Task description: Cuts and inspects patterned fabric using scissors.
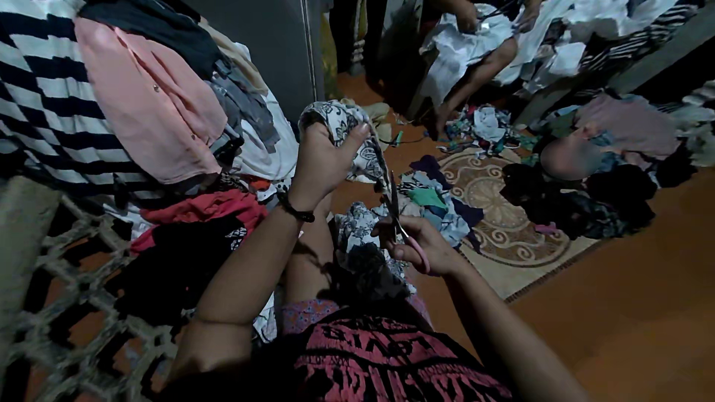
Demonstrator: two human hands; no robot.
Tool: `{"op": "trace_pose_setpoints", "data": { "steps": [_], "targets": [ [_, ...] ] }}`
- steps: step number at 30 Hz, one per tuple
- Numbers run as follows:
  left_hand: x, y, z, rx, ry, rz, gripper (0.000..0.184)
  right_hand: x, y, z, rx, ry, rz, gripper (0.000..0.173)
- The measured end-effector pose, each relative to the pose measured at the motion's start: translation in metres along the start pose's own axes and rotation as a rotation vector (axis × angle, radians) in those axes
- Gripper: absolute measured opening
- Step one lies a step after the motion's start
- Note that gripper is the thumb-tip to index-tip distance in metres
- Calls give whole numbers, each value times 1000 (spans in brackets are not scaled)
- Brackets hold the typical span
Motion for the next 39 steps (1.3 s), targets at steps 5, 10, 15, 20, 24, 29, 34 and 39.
{"op": "trace_pose_setpoints", "data": {
  "steps": [5,10,15,20,24,29,34,39],
  "targets": [
    [3,4,1,8,63,16,20,-2,-4,12,-25,0,-18,65],
    [7,8,1,13,34,31,20,0,-1,16,-37,-11,-18,62],
    [8,5,-2,15,34,22,19,0,1,14,-40,-27,-27,55],
    [9,7,0,-14,50,45,20,-2,2,6,-50,-117,-50,51],
    [16,8,1,2,42,46,21,-7,3,-1,-39,-149,-90,54],
    [15,0,-17,12,130,137,27,-10,4,-2,-26,-87,-28,58],
    [16,-6,-20,40,122,152,25,-10,6,6,-41,-62,-50,58],
    [21,-7,-19,47,117,148,25,-12,6,7,-38,-73,-53,53]
  ]
}}
Point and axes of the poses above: each hand's wrist, its own z-axis towards the middle knuckle, its own y-axis out of the back of the hand, x = y × z, the point moved 4 cm from there along z, towards the middle knuckle, and after that the axes turned 7 degrees about -z, right-handed, at the moved point
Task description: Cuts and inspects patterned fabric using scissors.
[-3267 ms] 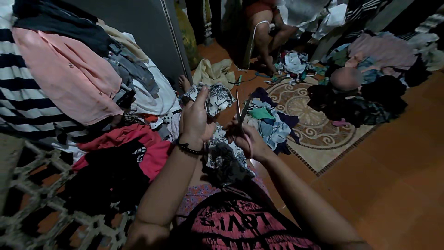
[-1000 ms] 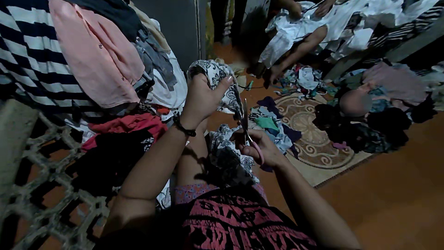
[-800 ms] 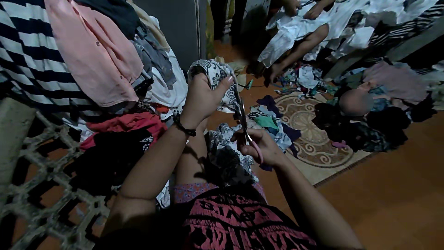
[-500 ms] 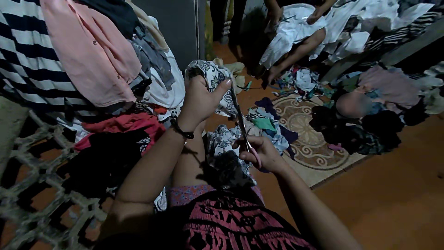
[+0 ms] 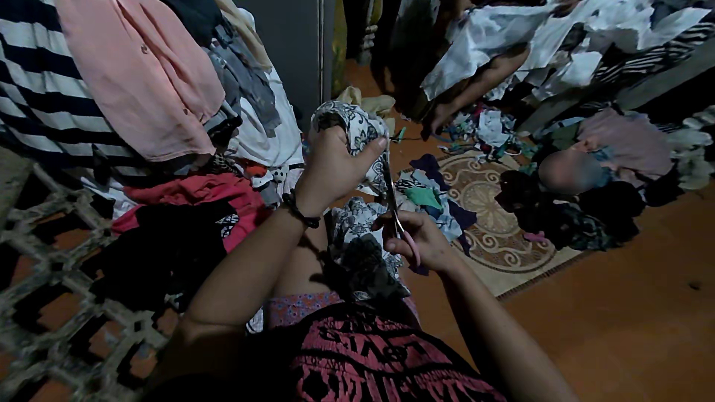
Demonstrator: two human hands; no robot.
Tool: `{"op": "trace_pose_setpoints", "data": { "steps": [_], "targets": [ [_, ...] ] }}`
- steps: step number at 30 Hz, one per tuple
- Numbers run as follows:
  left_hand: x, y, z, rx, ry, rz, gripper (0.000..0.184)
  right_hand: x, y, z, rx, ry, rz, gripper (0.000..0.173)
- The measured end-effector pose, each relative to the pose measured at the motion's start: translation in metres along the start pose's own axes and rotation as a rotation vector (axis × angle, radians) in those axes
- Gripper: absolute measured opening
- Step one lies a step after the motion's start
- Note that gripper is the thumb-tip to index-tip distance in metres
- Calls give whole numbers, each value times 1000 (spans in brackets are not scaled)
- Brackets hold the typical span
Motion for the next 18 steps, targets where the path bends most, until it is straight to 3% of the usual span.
{"op": "trace_pose_setpoints", "data": {
  "steps": [5,11,18],
  "targets": [
    [3,1,1,-14,-16,-1,24,-4,-1,-6,-7,-74,-22,51],
    [9,-2,-6,-1,-61,21,24,-5,-2,-5,-14,-12,30,58],
    [10,-2,-12,8,-94,26,28,-4,-3,-1,-25,-11,37,55]
  ]
}}
Point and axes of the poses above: each hand's wrist, its own z-axis towards the middle knuckle, its own y-axis out of the back of the hand, x = y × z, the point moved 4 cm from there along z, towards the middle knuckle, and after that the axes turned 7 degrees about -z, right-handed, at the moved point
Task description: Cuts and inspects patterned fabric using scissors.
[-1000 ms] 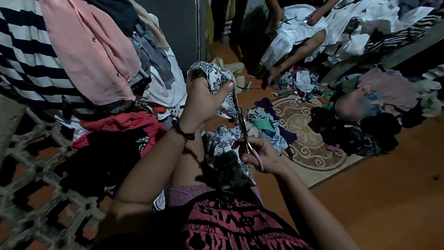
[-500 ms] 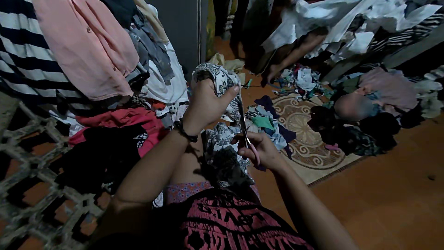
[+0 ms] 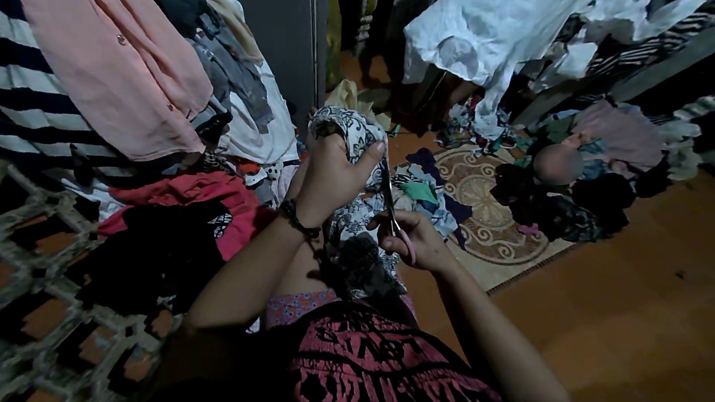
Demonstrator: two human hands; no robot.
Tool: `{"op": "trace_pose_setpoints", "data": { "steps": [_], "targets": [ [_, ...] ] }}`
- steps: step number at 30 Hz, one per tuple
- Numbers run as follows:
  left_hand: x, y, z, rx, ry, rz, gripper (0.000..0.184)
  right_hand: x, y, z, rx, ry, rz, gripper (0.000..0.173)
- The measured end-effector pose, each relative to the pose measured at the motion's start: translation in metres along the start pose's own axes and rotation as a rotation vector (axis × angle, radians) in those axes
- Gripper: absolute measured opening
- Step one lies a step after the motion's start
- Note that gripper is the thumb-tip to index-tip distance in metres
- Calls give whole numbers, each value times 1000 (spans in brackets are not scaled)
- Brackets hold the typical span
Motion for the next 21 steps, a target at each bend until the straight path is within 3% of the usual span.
{"op": "trace_pose_setpoints", "data": {
  "steps": [6,13,21],
  "targets": [
    [-1,4,9,-9,69,-12,24,-3,-1,-5,-1,-60,-33,45],
    [4,1,-4,10,73,-43,26,-2,-3,-4,19,7,56,54],
    [4,-9,-11,-46,62,-79,21,0,-5,2,-38,-4,108,47]
  ]
}}
Point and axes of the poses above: each hand's wrist, its own z-axis towards the middle knuckle, its own y-axis out of the back of the hand, x = y × z, the point moved 4 cm from there along z, towards the middle knuckle, and after that the axes turned 7 degrees about -z, right-handed, at the moved point
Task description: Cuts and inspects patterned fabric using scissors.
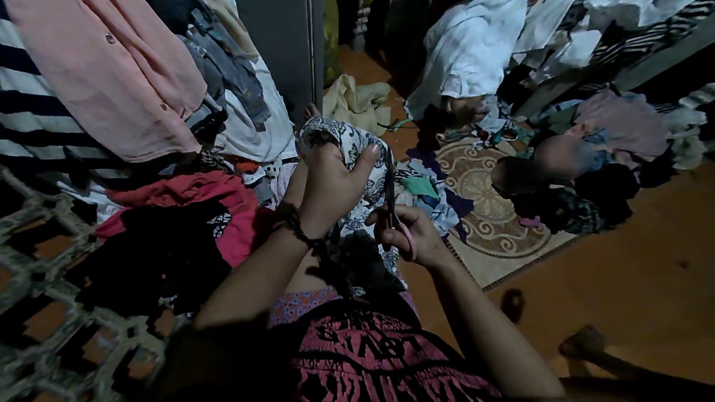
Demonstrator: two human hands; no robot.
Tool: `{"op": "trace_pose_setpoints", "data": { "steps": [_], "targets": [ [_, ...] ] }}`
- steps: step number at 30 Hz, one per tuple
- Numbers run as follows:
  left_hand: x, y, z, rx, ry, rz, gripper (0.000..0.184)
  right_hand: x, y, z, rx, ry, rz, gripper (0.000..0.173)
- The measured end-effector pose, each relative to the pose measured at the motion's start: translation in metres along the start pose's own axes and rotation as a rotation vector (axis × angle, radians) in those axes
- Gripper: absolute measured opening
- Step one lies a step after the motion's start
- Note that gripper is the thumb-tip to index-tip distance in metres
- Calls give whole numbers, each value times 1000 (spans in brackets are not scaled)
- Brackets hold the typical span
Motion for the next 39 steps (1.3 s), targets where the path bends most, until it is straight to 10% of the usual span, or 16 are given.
{"op": "trace_pose_setpoints", "data": {
  "steps": [39],
  "targets": [
    [21,-10,-8,98,187,-506,18,-2,4,1,-49,-84,-87,39]
  ]
}}
Point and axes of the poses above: each hand's wrist, its own z-axis towards the middle knuckle, its own y-axis out of the back of the hand, x = y × z, the point moved 4 cm from there along z, towards the middle knuckle, and after that the axes turned 7 degrees about -z, right-handed, at the moved point
